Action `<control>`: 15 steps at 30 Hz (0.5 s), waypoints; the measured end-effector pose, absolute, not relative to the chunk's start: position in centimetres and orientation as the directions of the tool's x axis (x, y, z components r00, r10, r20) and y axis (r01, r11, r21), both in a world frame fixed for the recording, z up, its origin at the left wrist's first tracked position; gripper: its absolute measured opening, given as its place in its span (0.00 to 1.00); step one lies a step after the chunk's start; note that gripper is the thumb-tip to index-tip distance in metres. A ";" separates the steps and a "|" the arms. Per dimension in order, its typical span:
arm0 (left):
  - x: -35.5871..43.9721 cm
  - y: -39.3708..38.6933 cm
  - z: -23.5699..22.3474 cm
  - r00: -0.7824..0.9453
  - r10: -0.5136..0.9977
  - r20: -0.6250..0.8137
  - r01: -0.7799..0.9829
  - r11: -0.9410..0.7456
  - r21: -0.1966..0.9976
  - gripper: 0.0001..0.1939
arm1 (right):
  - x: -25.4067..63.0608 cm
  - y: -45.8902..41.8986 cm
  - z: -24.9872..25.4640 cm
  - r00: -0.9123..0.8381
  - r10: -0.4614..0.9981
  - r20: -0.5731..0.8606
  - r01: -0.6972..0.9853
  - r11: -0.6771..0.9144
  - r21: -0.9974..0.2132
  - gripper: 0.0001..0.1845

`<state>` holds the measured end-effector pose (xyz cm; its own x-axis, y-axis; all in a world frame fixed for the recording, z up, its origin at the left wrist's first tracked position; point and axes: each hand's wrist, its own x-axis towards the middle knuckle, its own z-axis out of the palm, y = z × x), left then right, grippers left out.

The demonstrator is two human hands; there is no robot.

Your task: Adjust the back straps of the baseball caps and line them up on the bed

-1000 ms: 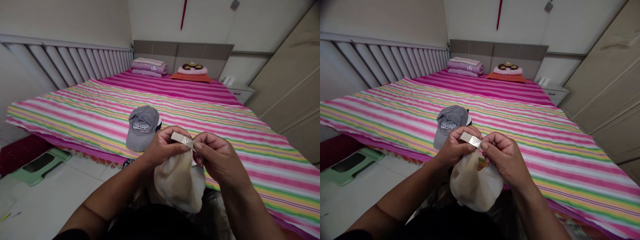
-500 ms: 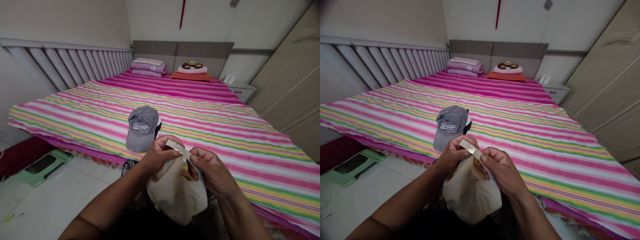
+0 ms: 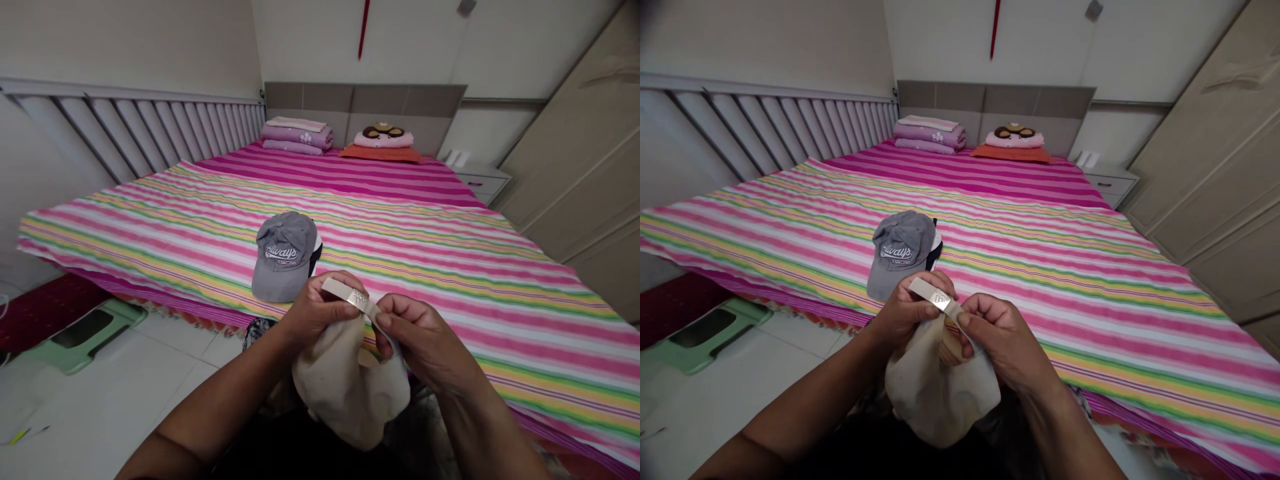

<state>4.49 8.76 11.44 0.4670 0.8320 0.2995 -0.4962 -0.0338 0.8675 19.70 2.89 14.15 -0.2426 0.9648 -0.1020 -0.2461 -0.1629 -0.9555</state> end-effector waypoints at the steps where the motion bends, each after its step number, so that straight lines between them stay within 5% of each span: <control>1: 4.5 8.8 11.4 0.478 0.827 0.297 -0.491 -0.029 0.871 0.13 | 19.7 2.9 14.2 -0.231 0.969 -0.093 -0.246 -0.151 -0.957 0.13; 11: 4.2 9.0 12.0 0.511 0.763 0.395 -0.404 -0.193 0.894 0.14 | 19.6 2.8 14.6 -0.221 0.974 -0.048 -0.235 -0.101 -0.967 0.13; 15: 4.0 9.0 12.2 0.475 0.721 0.505 -0.327 -0.388 0.862 0.12 | 19.6 2.8 14.9 -0.154 0.988 -0.029 -0.187 -0.058 -0.981 0.13</control>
